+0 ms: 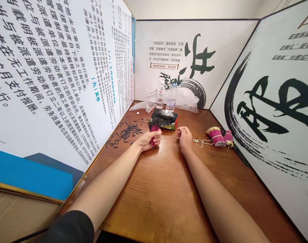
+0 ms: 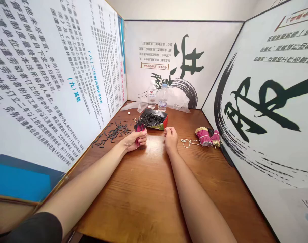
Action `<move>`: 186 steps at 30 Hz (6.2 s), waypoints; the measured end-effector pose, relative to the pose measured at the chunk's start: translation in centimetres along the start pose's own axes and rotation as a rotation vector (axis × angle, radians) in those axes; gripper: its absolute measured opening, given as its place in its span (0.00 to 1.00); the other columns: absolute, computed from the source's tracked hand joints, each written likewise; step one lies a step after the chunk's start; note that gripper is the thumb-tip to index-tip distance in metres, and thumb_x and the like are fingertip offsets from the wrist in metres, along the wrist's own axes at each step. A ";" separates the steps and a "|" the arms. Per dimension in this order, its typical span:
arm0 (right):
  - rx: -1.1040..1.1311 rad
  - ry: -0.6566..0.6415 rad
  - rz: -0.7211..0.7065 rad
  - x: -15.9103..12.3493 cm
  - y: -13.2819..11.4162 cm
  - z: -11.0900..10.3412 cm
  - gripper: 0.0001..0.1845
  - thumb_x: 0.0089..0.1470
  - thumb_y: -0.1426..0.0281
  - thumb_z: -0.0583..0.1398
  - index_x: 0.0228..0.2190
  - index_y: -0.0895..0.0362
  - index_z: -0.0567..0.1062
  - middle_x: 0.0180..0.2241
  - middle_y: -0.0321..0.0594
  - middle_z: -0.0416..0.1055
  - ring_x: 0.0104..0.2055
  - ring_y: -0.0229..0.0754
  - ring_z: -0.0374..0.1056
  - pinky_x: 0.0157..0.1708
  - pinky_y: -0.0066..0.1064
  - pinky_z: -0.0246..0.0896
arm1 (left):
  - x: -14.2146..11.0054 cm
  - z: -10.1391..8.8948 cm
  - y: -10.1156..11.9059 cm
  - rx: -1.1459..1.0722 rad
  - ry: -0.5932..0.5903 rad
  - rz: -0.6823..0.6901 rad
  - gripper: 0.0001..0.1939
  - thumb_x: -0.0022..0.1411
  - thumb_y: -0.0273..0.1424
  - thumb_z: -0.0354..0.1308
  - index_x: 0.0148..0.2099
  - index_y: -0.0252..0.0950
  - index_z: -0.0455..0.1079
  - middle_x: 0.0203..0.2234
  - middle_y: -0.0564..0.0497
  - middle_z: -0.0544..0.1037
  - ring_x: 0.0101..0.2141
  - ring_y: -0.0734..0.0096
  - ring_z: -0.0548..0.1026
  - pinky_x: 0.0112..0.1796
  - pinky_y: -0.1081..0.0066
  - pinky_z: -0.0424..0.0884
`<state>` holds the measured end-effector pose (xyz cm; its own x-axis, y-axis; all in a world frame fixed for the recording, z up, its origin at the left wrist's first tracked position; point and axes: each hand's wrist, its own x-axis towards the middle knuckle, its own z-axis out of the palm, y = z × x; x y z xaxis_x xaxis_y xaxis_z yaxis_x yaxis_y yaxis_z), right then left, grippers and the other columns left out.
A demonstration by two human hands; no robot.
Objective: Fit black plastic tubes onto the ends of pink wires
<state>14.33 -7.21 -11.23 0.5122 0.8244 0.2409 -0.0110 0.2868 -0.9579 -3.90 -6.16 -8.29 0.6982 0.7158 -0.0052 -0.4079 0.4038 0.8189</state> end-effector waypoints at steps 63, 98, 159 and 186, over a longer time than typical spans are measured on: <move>-0.066 -0.024 -0.002 -0.1 -0.2 0.1 0.08 0.46 0.64 0.54 0.22 0.55 0.67 0.21 0.32 0.61 0.25 0.36 0.57 0.26 0.28 0.54 | 0.0 2.0 -1.6 1.180 0.425 0.761 0.08 0.50 0.22 0.54 0.35 0.36 0.64 0.30 0.50 0.73 0.32 0.69 0.70 0.36 0.73 0.64; -0.058 -0.044 -0.015 0.0 0.1 0.1 0.08 0.46 0.64 0.54 0.22 0.54 0.67 0.20 0.32 0.61 0.24 0.37 0.57 0.25 0.28 0.54 | 0.8 0.9 -0.5 -0.297 0.219 0.087 0.11 0.55 0.34 0.59 0.29 0.36 0.60 0.21 0.56 0.70 0.31 0.72 0.76 0.36 0.70 0.72; -0.088 -0.066 -0.029 0.2 0.3 0.0 0.09 0.44 0.65 0.54 0.19 0.56 0.68 0.19 0.32 0.61 0.24 0.36 0.56 0.26 0.28 0.52 | -1.0 0.4 0.1 -0.176 -0.296 -0.334 0.09 0.43 0.25 0.52 0.24 0.36 0.51 0.13 0.59 0.49 0.12 0.84 0.43 0.13 0.82 0.42; -0.179 -0.235 -0.232 -3.4 -2.7 1.3 0.12 0.55 0.65 0.51 0.23 0.56 0.67 0.23 0.33 0.62 0.27 0.37 0.58 0.30 0.29 0.54 | -3.9 3.4 0.1 1.518 0.335 0.542 0.03 0.52 0.25 0.54 0.30 0.37 0.63 0.25 0.51 0.71 0.28 0.70 0.68 0.30 0.74 0.58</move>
<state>11.52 -10.19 -9.26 0.2720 0.8432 0.4638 0.2433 0.4060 -0.8809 -4.66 -10.89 -6.22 0.4423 0.7443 0.5004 0.5075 -0.6677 0.5446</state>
